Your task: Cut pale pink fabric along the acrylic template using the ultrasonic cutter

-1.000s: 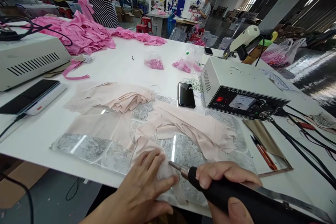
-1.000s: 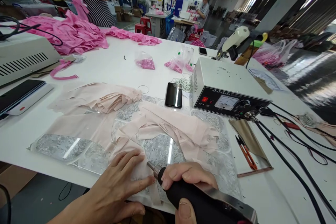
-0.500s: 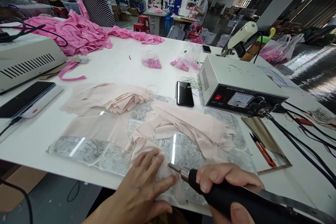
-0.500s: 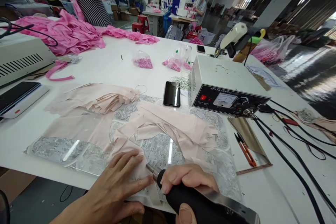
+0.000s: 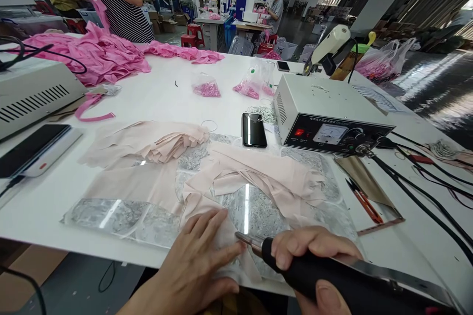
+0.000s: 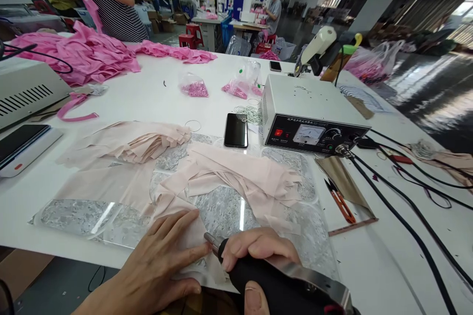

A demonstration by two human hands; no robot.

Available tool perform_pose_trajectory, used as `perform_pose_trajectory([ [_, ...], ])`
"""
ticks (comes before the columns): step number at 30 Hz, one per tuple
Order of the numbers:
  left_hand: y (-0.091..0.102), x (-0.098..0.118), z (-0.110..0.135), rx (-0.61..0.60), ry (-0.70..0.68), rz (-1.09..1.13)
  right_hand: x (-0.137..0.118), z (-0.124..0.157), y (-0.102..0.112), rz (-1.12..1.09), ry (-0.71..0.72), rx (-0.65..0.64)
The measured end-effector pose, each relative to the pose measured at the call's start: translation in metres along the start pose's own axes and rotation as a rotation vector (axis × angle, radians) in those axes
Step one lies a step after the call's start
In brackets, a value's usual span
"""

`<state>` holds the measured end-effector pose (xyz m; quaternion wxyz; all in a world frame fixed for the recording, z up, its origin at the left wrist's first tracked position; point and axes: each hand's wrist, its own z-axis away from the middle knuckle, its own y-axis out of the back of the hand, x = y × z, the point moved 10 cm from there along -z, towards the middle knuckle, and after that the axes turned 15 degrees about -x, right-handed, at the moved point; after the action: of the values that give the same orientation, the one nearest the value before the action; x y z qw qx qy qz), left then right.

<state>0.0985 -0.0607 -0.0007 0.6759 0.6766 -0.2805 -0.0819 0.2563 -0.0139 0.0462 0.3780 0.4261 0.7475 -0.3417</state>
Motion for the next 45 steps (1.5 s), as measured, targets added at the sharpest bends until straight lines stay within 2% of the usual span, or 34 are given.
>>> perform_pose_trajectory([
  [5, -0.002, -0.003, 0.002, -0.012, 0.024, -0.035, -0.008, -0.004, -0.003, 0.033, 0.034, -0.033],
  [14, -0.003, -0.003, 0.004, -0.005, 0.034, -0.094, -0.008, -0.006, -0.004, 0.044, 0.022, -0.083],
  [22, -0.005, -0.005, 0.005, -0.020, 0.053, -0.043, -0.007, -0.007, -0.005, 0.064, 0.085, 0.001],
  [26, -0.001, -0.006, 0.005, 0.012, 0.053, -0.026, -0.001, -0.008, -0.006, 0.067, 0.062, -0.014],
  [35, -0.008, -0.007, 0.007, -0.006, 0.047, -0.032, 0.011, -0.004, -0.004, 0.055, 0.034, -0.050],
  [45, -0.009, -0.007, 0.006, -0.013, 0.034, -0.013, 0.005, -0.012, -0.011, 0.061, 0.035, -0.059],
])
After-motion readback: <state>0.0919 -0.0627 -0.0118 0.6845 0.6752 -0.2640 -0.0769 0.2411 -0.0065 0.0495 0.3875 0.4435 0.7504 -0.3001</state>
